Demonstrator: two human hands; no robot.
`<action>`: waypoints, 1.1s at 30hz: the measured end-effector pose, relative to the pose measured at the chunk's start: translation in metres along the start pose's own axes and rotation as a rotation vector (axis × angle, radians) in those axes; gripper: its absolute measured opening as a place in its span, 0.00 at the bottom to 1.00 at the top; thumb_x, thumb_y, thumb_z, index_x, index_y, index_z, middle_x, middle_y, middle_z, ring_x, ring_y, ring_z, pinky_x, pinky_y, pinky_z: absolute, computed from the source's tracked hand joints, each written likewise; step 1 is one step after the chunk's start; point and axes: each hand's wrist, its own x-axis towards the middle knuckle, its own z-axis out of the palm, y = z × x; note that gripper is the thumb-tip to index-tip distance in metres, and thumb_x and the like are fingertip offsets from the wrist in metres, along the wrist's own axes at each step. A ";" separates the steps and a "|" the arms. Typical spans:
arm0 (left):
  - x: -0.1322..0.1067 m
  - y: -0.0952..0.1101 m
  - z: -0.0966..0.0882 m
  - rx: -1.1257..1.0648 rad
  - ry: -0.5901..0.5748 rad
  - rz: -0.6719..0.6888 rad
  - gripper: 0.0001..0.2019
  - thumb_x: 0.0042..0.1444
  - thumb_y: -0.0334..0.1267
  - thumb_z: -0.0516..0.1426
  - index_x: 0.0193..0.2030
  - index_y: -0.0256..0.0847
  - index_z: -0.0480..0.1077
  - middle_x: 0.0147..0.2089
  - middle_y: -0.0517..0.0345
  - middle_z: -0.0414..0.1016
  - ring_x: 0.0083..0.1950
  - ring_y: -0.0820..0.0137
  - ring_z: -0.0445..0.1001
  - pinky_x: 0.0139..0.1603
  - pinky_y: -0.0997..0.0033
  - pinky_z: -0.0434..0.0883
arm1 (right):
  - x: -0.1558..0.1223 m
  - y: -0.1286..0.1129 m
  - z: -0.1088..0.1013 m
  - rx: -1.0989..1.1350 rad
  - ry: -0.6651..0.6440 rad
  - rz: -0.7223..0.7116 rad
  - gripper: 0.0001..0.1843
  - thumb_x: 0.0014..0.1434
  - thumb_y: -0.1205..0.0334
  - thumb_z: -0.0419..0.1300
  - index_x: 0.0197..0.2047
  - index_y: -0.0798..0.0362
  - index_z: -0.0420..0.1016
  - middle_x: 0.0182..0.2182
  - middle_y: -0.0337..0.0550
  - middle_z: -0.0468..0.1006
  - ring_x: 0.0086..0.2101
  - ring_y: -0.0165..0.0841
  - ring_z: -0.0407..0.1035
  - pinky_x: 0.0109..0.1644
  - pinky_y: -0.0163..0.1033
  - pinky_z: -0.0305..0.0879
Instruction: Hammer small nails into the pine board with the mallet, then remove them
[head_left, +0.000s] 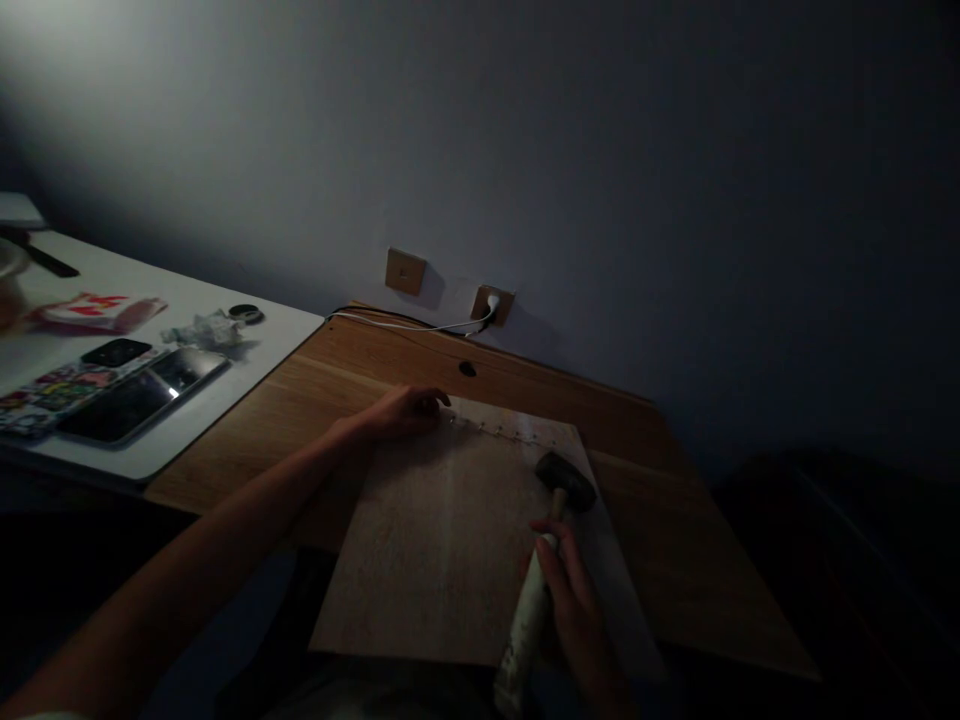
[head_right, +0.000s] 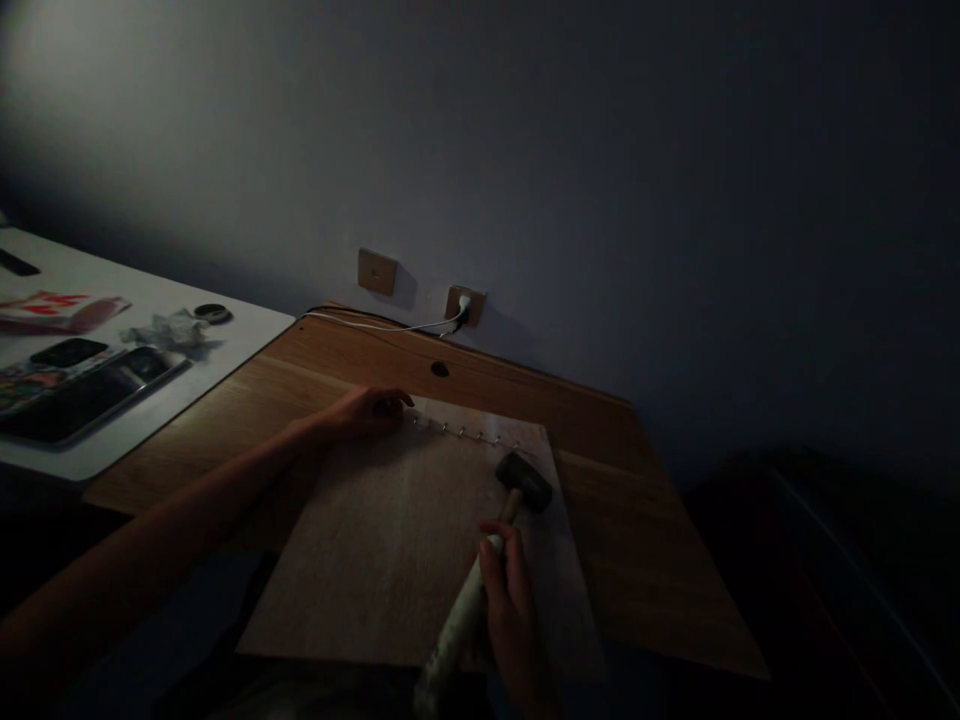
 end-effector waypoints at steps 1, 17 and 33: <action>0.000 0.001 0.000 0.010 0.001 -0.004 0.19 0.57 0.40 0.62 0.55 0.38 0.75 0.40 0.56 0.79 0.40 0.69 0.77 0.42 0.73 0.71 | 0.002 0.000 -0.001 -0.066 -0.003 -0.035 0.27 0.62 0.32 0.57 0.48 0.47 0.75 0.33 0.40 0.79 0.34 0.38 0.76 0.33 0.37 0.71; -0.144 0.067 0.005 0.612 0.176 0.002 0.15 0.71 0.41 0.51 0.53 0.44 0.77 0.53 0.50 0.80 0.51 0.62 0.78 0.56 0.59 0.71 | -0.001 0.035 -0.027 -0.574 0.264 -0.625 0.17 0.73 0.47 0.53 0.50 0.49 0.76 0.40 0.48 0.84 0.38 0.40 0.81 0.41 0.42 0.77; -0.186 0.062 0.028 0.537 0.324 0.025 0.15 0.69 0.43 0.53 0.52 0.44 0.79 0.53 0.52 0.83 0.51 0.63 0.82 0.52 0.67 0.79 | 0.012 0.066 -0.040 -0.746 0.311 -0.778 0.14 0.74 0.56 0.53 0.53 0.51 0.76 0.49 0.52 0.82 0.51 0.43 0.76 0.55 0.52 0.74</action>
